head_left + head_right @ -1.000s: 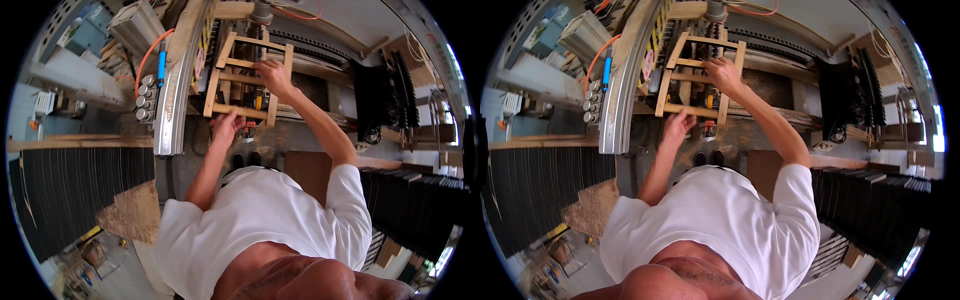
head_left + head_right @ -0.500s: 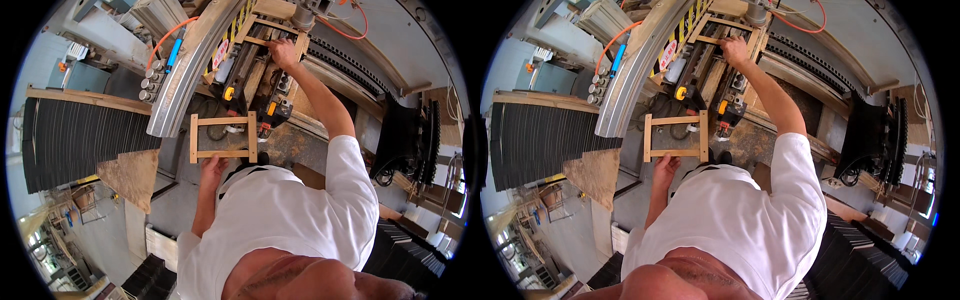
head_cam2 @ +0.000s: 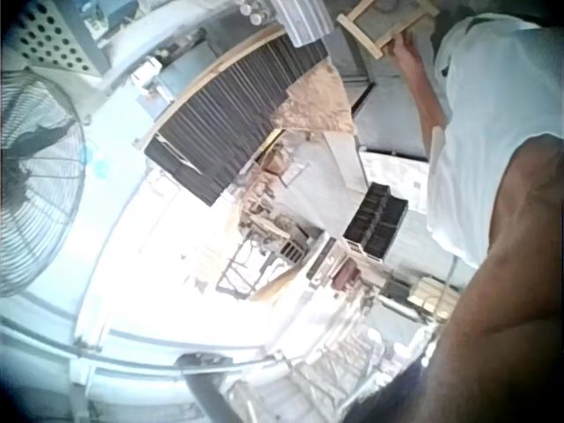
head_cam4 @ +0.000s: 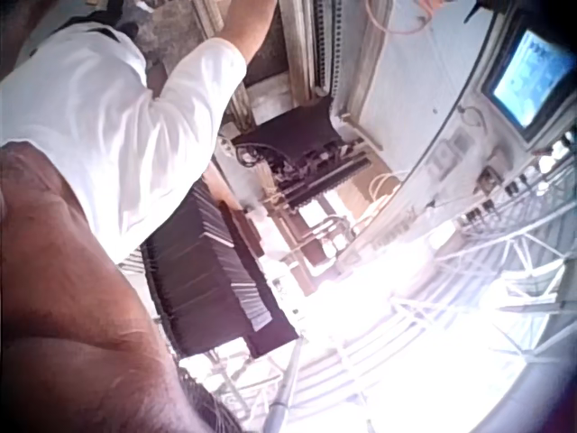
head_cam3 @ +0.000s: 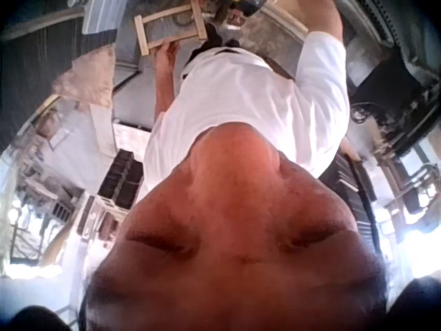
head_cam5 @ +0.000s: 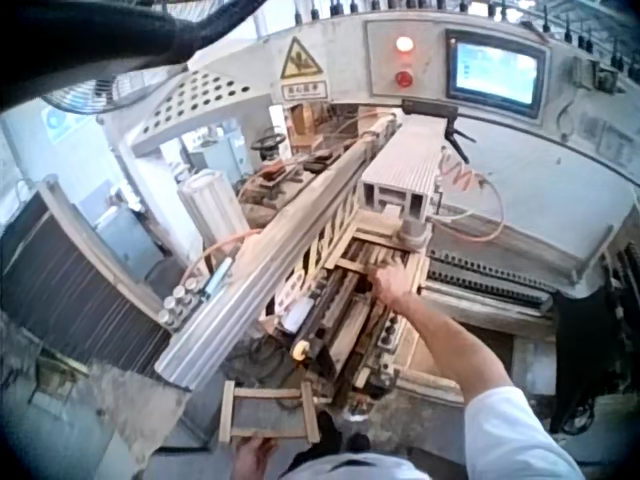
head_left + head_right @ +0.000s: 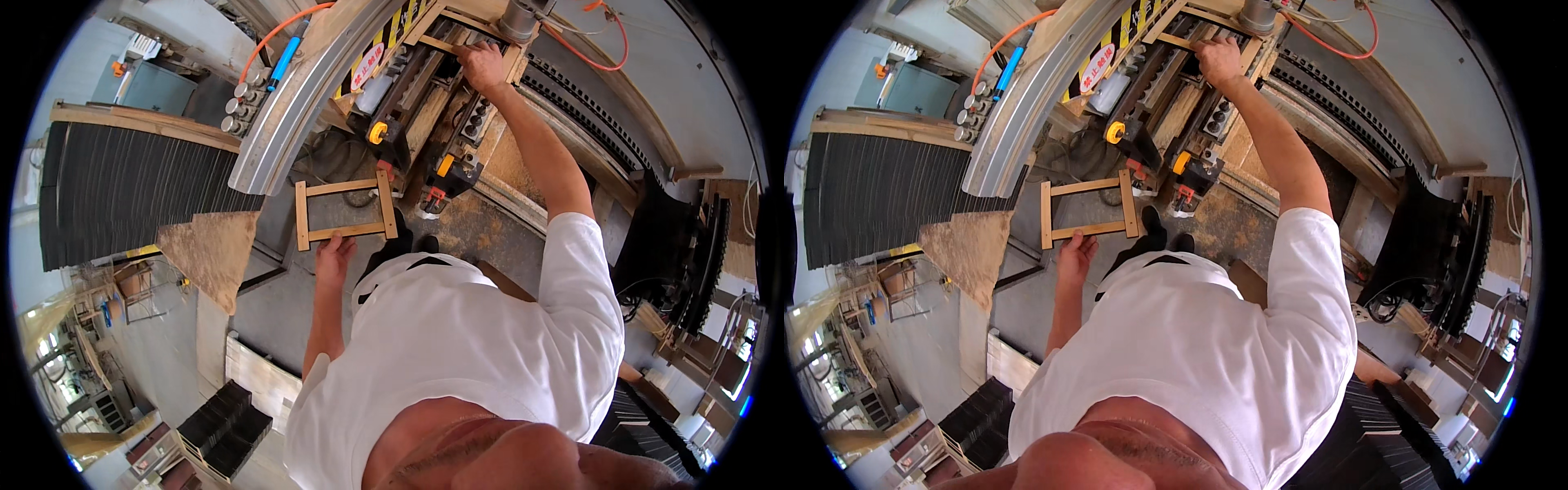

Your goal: The person repeatedly picks up small wooden frames from a stack, places them onto a machine jig, and then removes them to place them on a nearby surface. The person handles the frames one at a time in a repetitive cycle.

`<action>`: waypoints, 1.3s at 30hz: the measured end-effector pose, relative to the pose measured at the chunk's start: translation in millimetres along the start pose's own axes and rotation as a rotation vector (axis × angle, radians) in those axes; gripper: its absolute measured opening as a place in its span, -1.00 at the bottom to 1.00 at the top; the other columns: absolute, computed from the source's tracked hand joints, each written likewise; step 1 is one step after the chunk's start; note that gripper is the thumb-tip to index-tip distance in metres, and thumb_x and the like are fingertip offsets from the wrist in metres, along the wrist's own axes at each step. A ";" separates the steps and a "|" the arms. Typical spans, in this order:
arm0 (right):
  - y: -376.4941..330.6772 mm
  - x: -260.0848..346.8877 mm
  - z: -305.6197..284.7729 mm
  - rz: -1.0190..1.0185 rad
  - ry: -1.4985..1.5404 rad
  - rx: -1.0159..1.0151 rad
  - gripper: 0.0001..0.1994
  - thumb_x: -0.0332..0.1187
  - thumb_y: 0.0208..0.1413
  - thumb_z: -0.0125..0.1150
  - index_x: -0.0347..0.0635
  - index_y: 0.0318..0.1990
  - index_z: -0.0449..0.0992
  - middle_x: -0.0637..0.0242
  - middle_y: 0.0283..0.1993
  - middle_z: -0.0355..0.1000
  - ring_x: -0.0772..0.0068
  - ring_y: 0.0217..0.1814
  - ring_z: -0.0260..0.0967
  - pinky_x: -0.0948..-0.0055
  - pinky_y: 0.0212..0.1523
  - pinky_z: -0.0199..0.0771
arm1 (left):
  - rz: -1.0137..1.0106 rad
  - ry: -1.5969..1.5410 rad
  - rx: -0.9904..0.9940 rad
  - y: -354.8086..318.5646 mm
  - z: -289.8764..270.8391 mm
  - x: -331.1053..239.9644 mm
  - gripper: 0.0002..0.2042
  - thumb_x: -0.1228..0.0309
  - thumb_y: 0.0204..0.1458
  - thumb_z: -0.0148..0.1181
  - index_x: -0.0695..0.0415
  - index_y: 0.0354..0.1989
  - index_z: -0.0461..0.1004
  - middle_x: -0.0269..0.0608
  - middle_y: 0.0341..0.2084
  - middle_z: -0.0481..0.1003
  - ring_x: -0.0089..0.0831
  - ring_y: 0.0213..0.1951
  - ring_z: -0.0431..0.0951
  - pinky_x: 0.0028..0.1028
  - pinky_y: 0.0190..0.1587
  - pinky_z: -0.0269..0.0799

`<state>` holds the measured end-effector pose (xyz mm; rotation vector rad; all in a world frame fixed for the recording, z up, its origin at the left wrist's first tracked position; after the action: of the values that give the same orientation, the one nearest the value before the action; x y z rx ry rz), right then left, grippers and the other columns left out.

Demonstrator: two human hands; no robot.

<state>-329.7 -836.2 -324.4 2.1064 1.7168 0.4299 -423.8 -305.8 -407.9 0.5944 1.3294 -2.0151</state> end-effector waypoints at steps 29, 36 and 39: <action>5.9 25.5 -45.1 0.215 -0.007 0.130 -0.70 -0.14 0.18 0.02 0.03 0.01 0.47 0.07 -0.16 0.52 -0.03 -0.10 0.45 0.04 -0.12 0.43 | 1.021 0.110 -0.057 -218.4 -93.3 -250.6 -0.73 0.37 0.16 0.12 0.31 -0.06 0.43 -0.12 -0.18 0.52 -0.36 -0.14 0.54 -0.34 -0.08 0.49; -8.0 135.0 -126.4 0.238 0.618 -0.287 -0.71 -0.27 0.19 0.15 -0.16 0.02 0.51 0.15 -0.18 0.54 0.26 -0.15 0.49 0.32 -0.13 0.47 | 1.200 -0.095 0.020 -234.3 -124.1 -473.1 -0.77 0.40 0.22 0.01 0.30 -0.05 0.37 -0.04 -0.13 0.50 -0.29 -0.05 0.51 -0.30 0.05 0.46; -37.8 215.6 -168.3 0.223 0.801 -0.249 -0.74 -0.34 0.18 0.17 -0.20 -0.01 0.51 0.24 -0.24 0.53 0.47 -0.21 0.45 0.46 -0.17 0.45 | 1.168 -0.082 0.134 -201.5 -175.2 -588.7 -0.84 0.44 0.21 0.01 0.28 -0.15 0.39 -0.05 -0.20 0.51 -0.24 -0.09 0.53 -0.26 0.03 0.49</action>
<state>-397.1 -601.1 -196.3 2.0717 1.6548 1.6380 -159.3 68.1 48.2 1.0216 0.5246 -1.1187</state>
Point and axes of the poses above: each hand's wrist, its own y-axis towards the middle knuckle, its own z-axis out of the palm, x = y × z, the point moved 1 cm from there along y, towards the middle knuckle
